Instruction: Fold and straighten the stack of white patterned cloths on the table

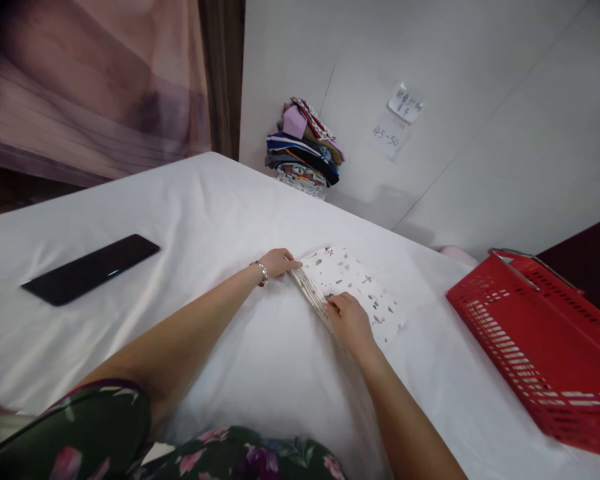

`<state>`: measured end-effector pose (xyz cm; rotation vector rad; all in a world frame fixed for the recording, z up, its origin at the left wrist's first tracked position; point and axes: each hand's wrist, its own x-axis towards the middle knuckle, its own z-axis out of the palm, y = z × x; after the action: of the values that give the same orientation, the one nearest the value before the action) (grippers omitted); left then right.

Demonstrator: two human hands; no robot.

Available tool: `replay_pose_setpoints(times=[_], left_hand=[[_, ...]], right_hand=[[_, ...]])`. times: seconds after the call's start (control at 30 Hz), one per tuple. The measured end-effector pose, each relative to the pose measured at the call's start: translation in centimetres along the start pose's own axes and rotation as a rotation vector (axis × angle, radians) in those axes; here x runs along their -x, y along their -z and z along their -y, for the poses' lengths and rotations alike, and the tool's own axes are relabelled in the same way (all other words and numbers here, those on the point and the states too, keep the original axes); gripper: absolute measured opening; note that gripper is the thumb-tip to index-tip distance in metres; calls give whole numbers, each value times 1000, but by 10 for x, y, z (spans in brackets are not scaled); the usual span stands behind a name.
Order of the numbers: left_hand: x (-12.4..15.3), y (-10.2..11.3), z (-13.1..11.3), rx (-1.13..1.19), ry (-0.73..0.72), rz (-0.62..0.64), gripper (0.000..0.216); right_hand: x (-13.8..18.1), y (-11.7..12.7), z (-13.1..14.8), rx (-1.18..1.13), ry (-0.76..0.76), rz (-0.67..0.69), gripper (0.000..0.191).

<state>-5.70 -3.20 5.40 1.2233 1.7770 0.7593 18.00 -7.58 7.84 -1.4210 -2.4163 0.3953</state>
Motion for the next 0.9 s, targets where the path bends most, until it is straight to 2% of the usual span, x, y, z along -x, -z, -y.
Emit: replay_pose_setpoints(times=[0.17,0.27,0.37,0.43,0.53,0.6,0.73,0.9], left_hand=[[-9,-2,6,-117,-80,-46,46],[-14,-4,11,-169,-94,-29,49],[-15,-4,12,-219,-99,-15,50],[-13,-2,11,-265,-143,-49,52],[-6,-2,6,-338,-301,-149,53],[-1,-4,2,-381,-451,-183,43],[13,-17,-8,-463,-748,-82,18],[27,-30,-12,-524,-886,-40,15]], right_hand=[[-8,-10,-10,-1,-12,4,25],[-8,-12,-14,-33,-58,-31,25],[-7,-13,-16,-64,-88,-56,25],[-7,-14,-16,-65,-80,-58,26],[-5,-14,-14,-53,-40,-51,27],[-3,-14,-12,-29,-2,-37,26],[0,-14,-12,-6,57,-17,23],[0,-16,-19,-111,55,-75,21]])
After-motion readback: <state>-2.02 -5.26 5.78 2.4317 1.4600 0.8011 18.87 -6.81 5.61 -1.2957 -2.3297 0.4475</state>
